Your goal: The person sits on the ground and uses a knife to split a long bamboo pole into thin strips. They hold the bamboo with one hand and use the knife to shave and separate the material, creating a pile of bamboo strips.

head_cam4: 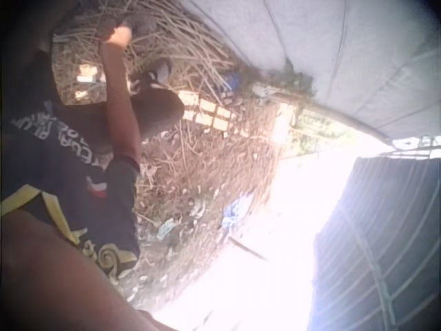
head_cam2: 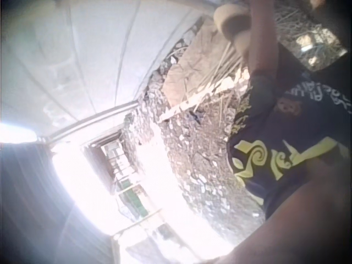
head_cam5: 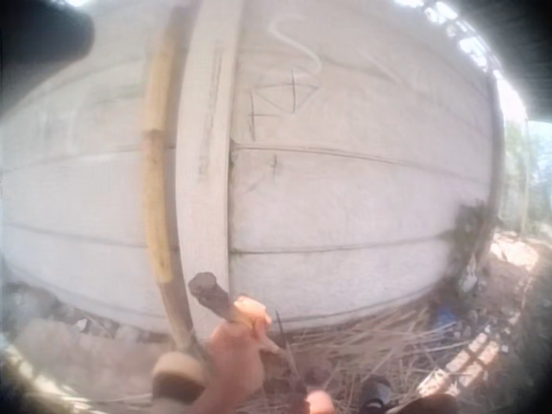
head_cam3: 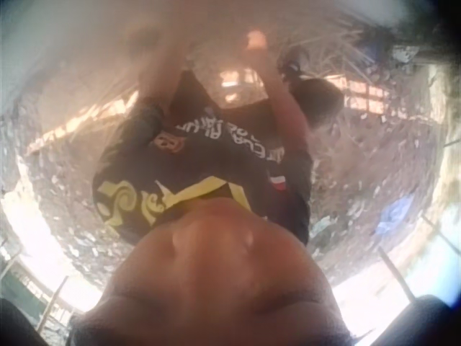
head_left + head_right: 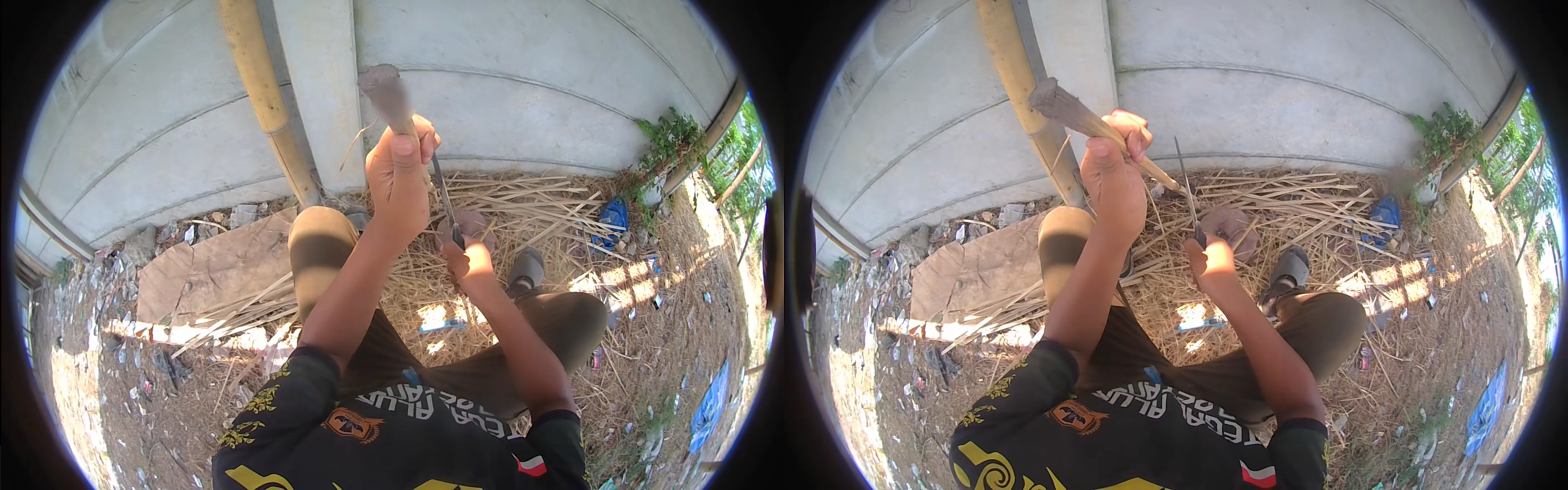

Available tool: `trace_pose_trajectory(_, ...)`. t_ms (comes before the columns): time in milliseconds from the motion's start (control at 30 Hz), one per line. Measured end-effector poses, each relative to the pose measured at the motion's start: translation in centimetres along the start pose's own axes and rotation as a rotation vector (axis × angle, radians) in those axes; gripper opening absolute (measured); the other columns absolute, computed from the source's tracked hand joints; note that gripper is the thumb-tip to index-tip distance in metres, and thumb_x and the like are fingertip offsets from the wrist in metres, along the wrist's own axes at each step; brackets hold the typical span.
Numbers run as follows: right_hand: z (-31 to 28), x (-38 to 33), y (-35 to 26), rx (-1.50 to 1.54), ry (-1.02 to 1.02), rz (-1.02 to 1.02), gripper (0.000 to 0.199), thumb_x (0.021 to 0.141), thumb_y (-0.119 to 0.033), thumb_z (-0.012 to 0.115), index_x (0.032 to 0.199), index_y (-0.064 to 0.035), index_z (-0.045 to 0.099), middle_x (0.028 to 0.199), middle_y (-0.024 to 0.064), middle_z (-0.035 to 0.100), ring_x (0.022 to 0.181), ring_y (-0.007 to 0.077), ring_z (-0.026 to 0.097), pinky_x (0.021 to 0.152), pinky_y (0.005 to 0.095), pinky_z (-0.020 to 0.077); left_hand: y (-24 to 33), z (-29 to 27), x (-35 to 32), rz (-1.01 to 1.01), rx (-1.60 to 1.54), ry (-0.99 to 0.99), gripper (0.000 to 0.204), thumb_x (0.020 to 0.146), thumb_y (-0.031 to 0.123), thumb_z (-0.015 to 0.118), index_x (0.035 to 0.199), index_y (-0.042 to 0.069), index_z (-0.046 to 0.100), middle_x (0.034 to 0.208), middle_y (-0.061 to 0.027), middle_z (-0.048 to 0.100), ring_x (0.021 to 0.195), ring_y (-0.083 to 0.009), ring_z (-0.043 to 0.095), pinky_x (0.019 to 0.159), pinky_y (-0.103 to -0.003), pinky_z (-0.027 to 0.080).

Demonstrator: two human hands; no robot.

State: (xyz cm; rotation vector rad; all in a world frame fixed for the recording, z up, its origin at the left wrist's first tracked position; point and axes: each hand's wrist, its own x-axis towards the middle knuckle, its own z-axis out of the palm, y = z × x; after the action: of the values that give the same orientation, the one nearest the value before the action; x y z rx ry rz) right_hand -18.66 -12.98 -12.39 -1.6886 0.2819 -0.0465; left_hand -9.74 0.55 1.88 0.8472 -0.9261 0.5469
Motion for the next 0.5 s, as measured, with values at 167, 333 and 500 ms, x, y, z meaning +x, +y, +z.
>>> trace_pose_trajectory(167, -0.4, -2.2, -6.9, 0.389, 0.18, -0.168, 0.026, 0.091, -0.021, 0.057, 0.071, -0.0091, 0.047, 0.052, -0.003, 0.042, 0.041, 0.0087, 0.04, 0.037, 0.0265, 0.032, 2.2, 0.8, 0.5, 0.011, 0.043, -0.02, 0.038, 0.106, 0.033, 0.037, 0.092, 0.002, 0.053, 0.077, -0.0031, 0.049, 0.068, -0.009, 0.042, 0.061, -0.026, 0.036)
trace_pose_trajectory(333, 1.5, -3.0, -3.1, 0.509, 0.119, 0.124, 0.02, 0.091, -0.018, 0.052, 0.077, -0.0076, 0.044, 0.054, -0.0009, 0.039, 0.038, 0.0101, 0.035, 0.035, 0.0265, 0.0278, 3.0, 0.4, 0.1, 0.002, -0.002, -0.114, 0.048, 0.101, 0.051, 0.04, 0.095, 0.003, 0.045, 0.069, -0.003, 0.042, 0.057, -0.0107, 0.035, 0.052, -0.026, 0.031)
trace_pose_trajectory(500, 0.3, -1.1, -3.6, 0.257, -0.01, 0.203, 0.017, 0.088, -0.02, 0.057, 0.078, -0.0073, 0.051, 0.052, -0.0037, 0.04, 0.039, 0.008, 0.038, 0.035, 0.0274, 0.0283, 1.7, -0.6, 0.7, 0.033, -0.063, -0.06, 0.041, 0.105, 0.041, 0.033, 0.089, 0.004, 0.042, 0.068, -0.0014, 0.042, 0.057, -0.0071, 0.034, 0.049, -0.023, 0.027)
